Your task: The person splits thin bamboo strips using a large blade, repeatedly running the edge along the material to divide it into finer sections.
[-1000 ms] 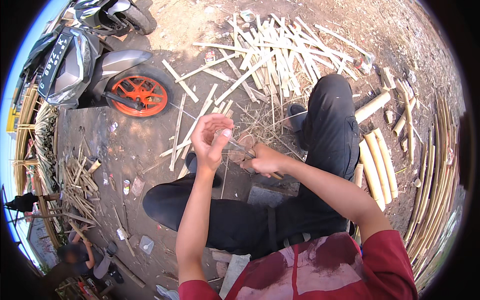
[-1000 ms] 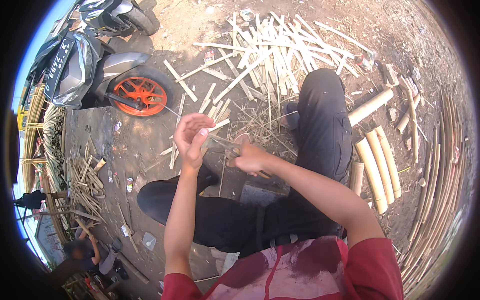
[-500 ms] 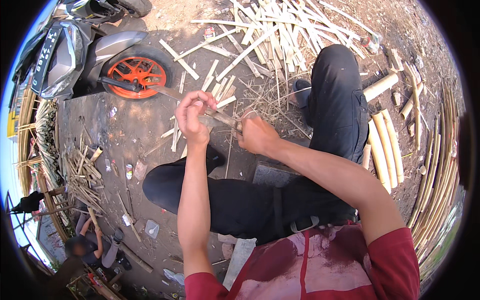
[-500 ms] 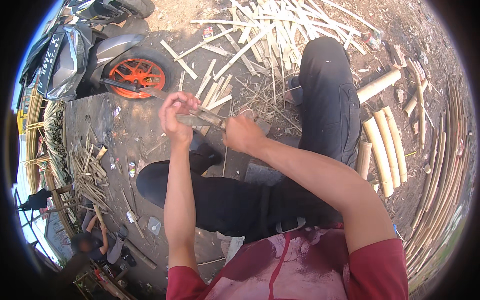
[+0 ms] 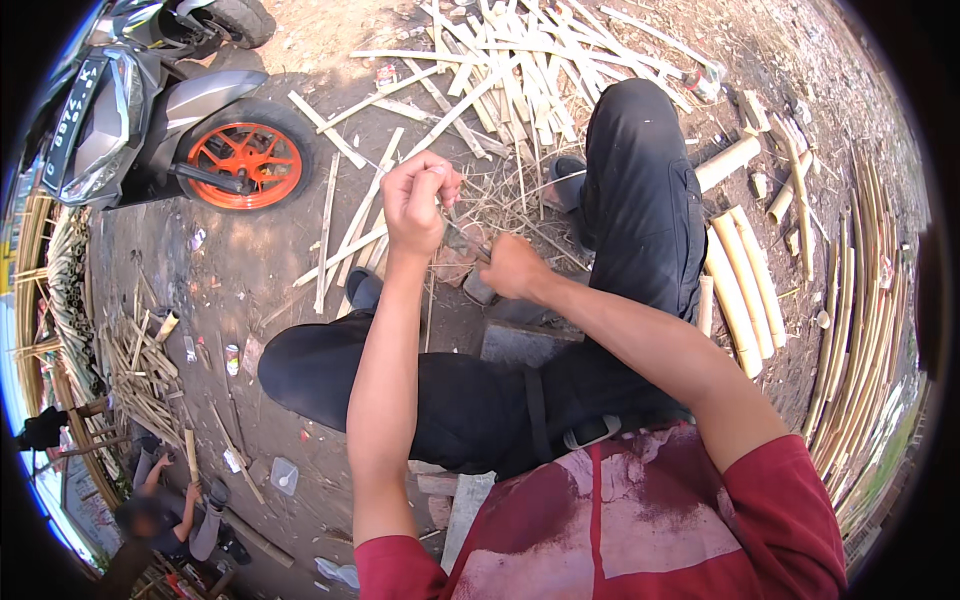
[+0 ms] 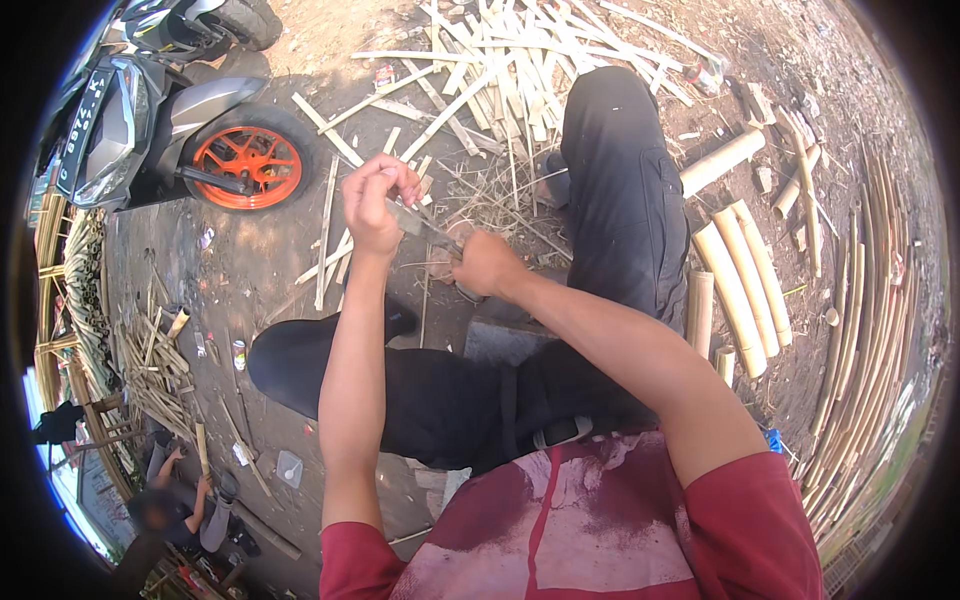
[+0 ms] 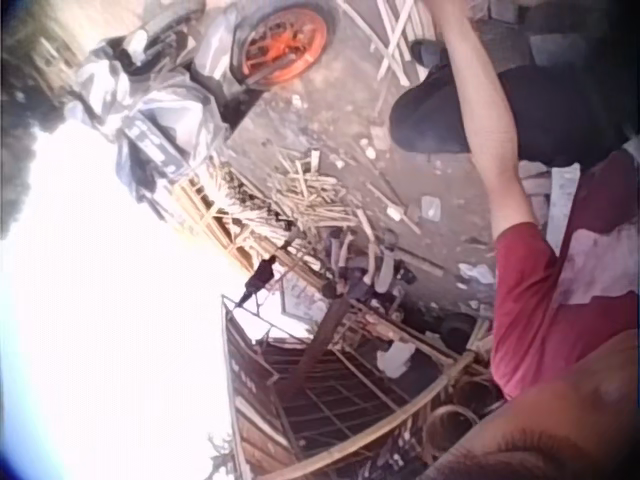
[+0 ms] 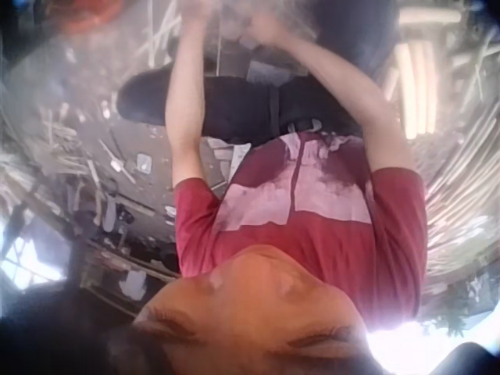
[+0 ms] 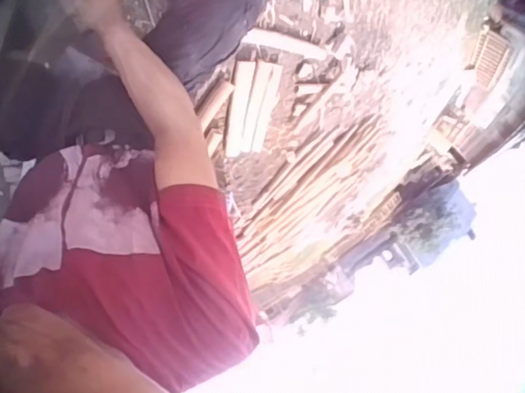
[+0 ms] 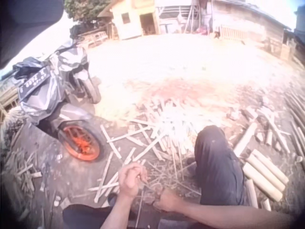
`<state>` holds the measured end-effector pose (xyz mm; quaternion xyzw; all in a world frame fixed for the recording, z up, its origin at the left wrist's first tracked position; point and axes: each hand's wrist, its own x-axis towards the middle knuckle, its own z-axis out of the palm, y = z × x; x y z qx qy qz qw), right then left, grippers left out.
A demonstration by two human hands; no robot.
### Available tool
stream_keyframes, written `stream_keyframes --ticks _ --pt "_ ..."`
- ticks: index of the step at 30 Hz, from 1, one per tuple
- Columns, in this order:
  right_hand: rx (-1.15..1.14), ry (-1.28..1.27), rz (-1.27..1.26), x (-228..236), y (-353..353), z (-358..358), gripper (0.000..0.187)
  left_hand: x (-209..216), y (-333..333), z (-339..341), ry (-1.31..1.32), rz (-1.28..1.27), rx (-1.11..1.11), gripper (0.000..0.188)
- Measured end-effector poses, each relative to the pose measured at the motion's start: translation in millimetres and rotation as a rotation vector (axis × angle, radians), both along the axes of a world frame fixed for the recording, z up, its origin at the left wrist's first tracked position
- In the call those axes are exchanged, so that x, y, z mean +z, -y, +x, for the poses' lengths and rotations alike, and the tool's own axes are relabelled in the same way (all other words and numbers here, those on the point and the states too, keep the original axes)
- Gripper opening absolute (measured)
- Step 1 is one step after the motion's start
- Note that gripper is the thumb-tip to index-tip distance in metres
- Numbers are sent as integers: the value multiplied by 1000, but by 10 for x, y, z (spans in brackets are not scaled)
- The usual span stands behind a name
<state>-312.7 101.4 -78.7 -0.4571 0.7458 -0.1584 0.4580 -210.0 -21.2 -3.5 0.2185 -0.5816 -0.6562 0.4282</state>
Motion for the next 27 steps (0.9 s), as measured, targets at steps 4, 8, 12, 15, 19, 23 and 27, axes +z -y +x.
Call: stream_keyframes --ticks 4,8,12,15,19,23,27 --pt "-3 -33 27 162 28 55 30 48 42 89 4 3 16 21" --pt "100 -226 -107 -2 95 -115 26 180 -43 -64 49 -41 120 18" --pt "-97 499 172 -113 41 -57 21 43 115 94 109 34 -36 22" --pt "-242 614 211 -644 -267 9 19 109 -20 -47 125 41 -119 27" --pt "-233 499 187 -746 -229 192 20 89 -22 40 129 33 62 34" --pt "-352 684 200 -427 -37 281 25 197 121 246 102 177 47 39" --pt "-267 577 166 -405 -68 214 28 258 -4 158 186 8 111 36"
